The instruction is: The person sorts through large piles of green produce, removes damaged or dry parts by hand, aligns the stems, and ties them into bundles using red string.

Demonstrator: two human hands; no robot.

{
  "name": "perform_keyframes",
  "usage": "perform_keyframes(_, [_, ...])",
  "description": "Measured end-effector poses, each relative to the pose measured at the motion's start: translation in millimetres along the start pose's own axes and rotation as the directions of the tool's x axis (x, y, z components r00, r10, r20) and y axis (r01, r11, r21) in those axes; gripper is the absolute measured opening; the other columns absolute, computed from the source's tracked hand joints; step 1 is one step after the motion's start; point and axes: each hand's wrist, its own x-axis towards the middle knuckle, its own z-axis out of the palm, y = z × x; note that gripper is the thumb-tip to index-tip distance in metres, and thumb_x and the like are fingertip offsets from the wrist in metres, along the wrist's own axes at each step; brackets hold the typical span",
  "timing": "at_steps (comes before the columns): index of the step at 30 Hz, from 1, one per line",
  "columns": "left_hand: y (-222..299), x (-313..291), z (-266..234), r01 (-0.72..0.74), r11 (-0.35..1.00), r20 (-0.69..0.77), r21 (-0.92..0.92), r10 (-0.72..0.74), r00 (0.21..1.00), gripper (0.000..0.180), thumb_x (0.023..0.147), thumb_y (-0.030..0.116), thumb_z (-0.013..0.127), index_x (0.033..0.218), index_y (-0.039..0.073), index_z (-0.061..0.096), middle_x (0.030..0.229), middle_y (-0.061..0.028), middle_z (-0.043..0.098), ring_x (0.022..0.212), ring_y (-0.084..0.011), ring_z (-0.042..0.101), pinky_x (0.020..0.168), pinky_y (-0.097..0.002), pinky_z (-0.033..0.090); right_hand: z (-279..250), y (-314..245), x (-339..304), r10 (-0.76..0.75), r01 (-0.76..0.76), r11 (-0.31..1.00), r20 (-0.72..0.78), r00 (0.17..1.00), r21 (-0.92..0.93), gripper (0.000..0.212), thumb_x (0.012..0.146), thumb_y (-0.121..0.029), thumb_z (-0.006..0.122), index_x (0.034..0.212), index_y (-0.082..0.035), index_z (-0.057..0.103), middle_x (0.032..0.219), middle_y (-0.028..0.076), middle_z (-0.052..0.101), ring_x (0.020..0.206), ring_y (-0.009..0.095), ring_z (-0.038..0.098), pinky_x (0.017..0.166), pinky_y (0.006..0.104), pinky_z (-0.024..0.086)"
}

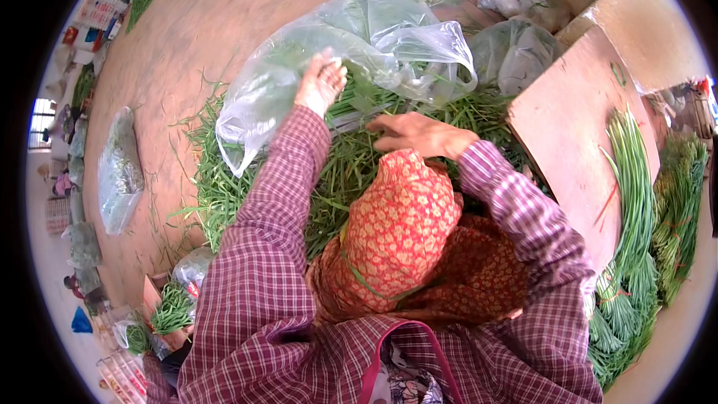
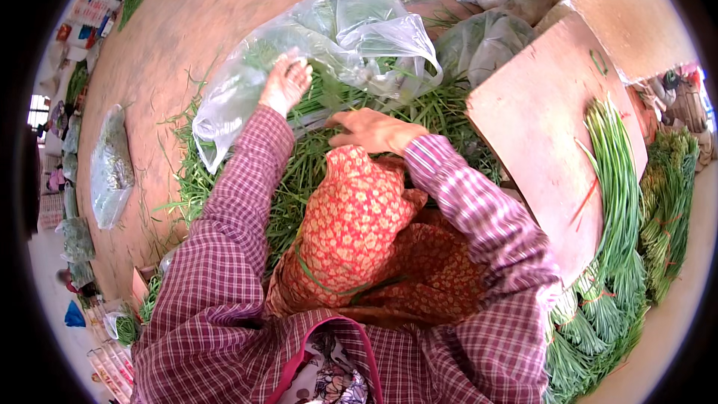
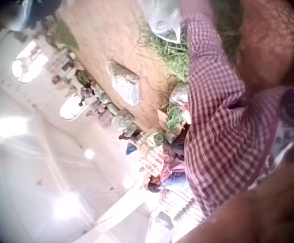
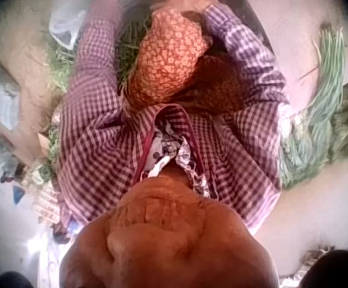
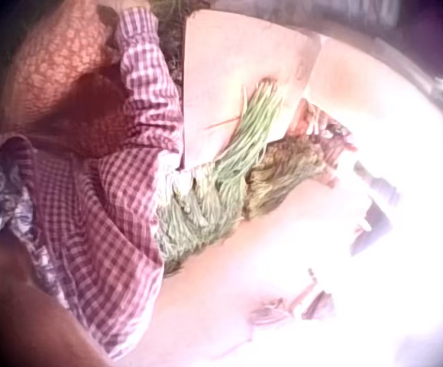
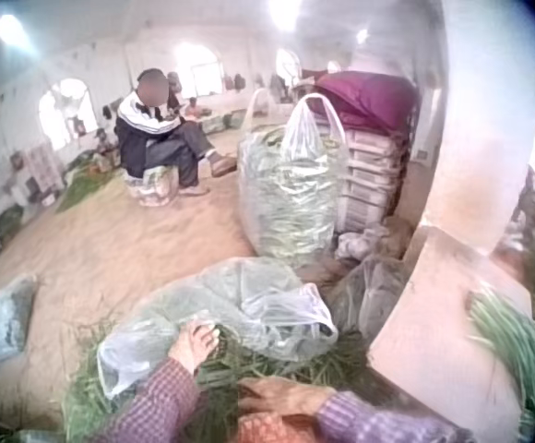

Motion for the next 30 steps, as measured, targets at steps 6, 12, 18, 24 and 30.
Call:
perform_keyframes(6, [135.2, 16.7, 34.5, -0.309, 0.882, 0.123, 0.356, 0.284, 0.951, 0.047, 0.092, 0.035, 0.064, 0.129, 0.009, 0.055, 0.126, -0.0082, 0.061, 0.119, -0.0241, 0.055, 0.101, -0.0426, 0.043, -27.8, 43.3, 88.8, 0.177, 0.031, 0.862, -0.357, 0.917, 0.506, 0.074, 0.095, -0.044, 0.056, 0.152, -0.009, 0.025, 0.146, 0.025, 0.041, 0.131, 0.034, 0.046, 0.107, 0.0462, 0.04])
perform_keyframes(12, [237.7, 46.8, 12.4, -0.376, 0.563, 0.12, 0.736, 0.439, 0.891, 0.051, 0.097, 0.042, 0.054, 0.136, 0.009, 0.053, 0.136, -0.0064, 0.056, 0.131, -0.0225, 0.047, 0.11, -0.0476, 0.031, -184.7, 117.3, 115.2, 0.052, -0.153, 0.984, -0.689, 0.723, -0.086, 0.054, 0.093, -0.041, 0.058, 0.139, -0.016, 0.05, 0.137, 0.014, 0.053, 0.13, 0.028, 0.046, 0.11, 0.0421, 0.037])
perform_keyframes(18, [252.0, 77.4, -23.1, -0.291, 0.49, 0.079, 0.822, 0.407, 0.91, 0.051, 0.098, 0.048, 0.05, 0.132, 0.01, 0.055, 0.133, -0.0163, 0.057, 0.11, -0.0271, 0.06, 0.093, -0.0448, 0.047, -178.8, 87.9, 147.3, 0.001, -0.304, 0.78, -0.486, 0.874, -0.546, 0.051, 0.092, -0.034, 0.063, 0.136, -0.012, 0.051, 0.131, 0.014, 0.057, 0.118, 0.026, 0.056, 0.103, 0.0417, 0.044])
perform_keyframes(24, [232.0, 46.5, -23.5, -0.028, 0.415, 0.146, 0.91, -0.256, 0.956, 0.053, 0.1, 0.049, 0.042, 0.136, 0.013, 0.054, 0.139, -0.0079, 0.054, 0.127, -0.0221, 0.05, 0.109, -0.0456, 0.033, -8.8, 20.5, 199.7, -0.175, 0.105, 0.881, -0.113, 0.978, -0.461, 0.063, 0.084, -0.029, 0.071, 0.139, -0.011, 0.046, 0.133, 0.013, 0.055, 0.123, 0.026, 0.053, 0.105, 0.0431, 0.043])
perform_keyframes(30, [122.2, -32.2, -73.2, 0.114, 0.203, -0.035, 0.972, -0.355, 0.934, 0.058, 0.089, 0.046, 0.065, 0.134, 0.01, 0.056, 0.133, -0.0125, 0.058, 0.122, -0.0261, 0.053, 0.108, -0.0428, 0.038, 60.3, 44.2, 233.2, -0.352, 0.173, 0.753, -0.166, 0.921, -0.634, 0.088, 0.07, -0.032, 0.083, 0.144, -0.012, 0.04, 0.131, 0.006, 0.052, 0.125, 0.024, 0.049, 0.11, 0.0435, 0.033])
